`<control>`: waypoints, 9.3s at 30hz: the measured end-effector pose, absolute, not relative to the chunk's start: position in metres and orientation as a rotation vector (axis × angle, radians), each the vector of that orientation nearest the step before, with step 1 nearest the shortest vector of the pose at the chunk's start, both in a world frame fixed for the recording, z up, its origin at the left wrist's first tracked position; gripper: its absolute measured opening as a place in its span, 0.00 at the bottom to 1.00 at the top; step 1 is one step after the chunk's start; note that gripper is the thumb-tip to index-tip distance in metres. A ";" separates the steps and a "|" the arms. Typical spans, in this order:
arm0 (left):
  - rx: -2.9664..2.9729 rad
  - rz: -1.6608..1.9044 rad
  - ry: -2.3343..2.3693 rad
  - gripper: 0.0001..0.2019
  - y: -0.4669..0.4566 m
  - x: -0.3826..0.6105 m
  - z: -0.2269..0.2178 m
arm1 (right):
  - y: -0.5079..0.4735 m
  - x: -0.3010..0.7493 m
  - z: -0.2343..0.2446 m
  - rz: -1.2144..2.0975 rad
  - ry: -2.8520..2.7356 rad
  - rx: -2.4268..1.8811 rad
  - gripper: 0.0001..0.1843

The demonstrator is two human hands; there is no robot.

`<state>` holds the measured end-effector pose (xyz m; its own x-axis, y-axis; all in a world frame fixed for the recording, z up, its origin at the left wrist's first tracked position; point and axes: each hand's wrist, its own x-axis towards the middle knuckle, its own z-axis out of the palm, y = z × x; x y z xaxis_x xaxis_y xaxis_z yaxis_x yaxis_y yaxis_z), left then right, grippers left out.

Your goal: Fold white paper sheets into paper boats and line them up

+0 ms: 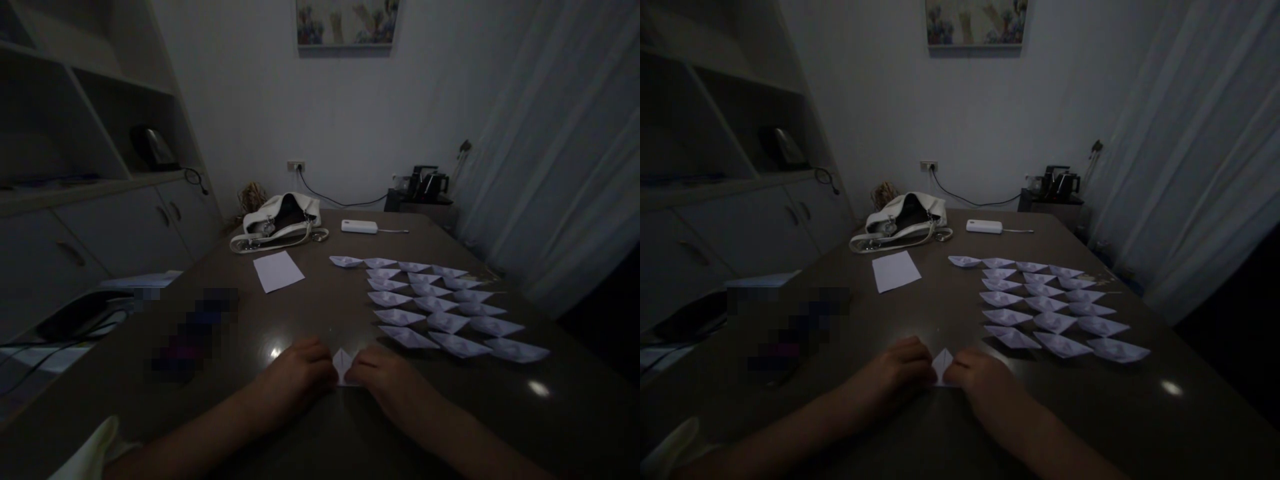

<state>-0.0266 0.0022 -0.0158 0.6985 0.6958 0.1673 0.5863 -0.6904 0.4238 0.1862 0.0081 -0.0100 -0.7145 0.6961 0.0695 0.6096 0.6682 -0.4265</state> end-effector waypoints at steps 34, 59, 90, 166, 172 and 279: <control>2.414 0.618 1.122 0.14 -0.003 -0.034 -0.014 | 0.017 0.196 0.001 0.775 -2.072 -1.164 0.17; 1.273 0.465 0.628 0.18 -0.008 -0.019 -0.004 | 0.013 0.194 0.004 0.677 -2.177 -0.652 0.17; 1.669 0.913 1.019 0.10 -0.012 -0.007 -0.010 | -0.012 0.169 -0.005 0.837 -1.981 -1.180 0.10; 1.361 0.930 0.910 0.17 -0.004 -0.014 -0.013 | 0.004 0.177 -0.005 0.989 -1.820 -0.730 0.07; 1.505 1.039 0.957 0.08 -0.006 -0.017 -0.011 | -0.002 0.180 0.002 0.766 -1.994 -0.694 0.07; 1.405 0.829 1.158 0.20 0.005 -0.017 -0.006 | 0.013 0.176 -0.016 1.248 -1.700 -1.156 0.13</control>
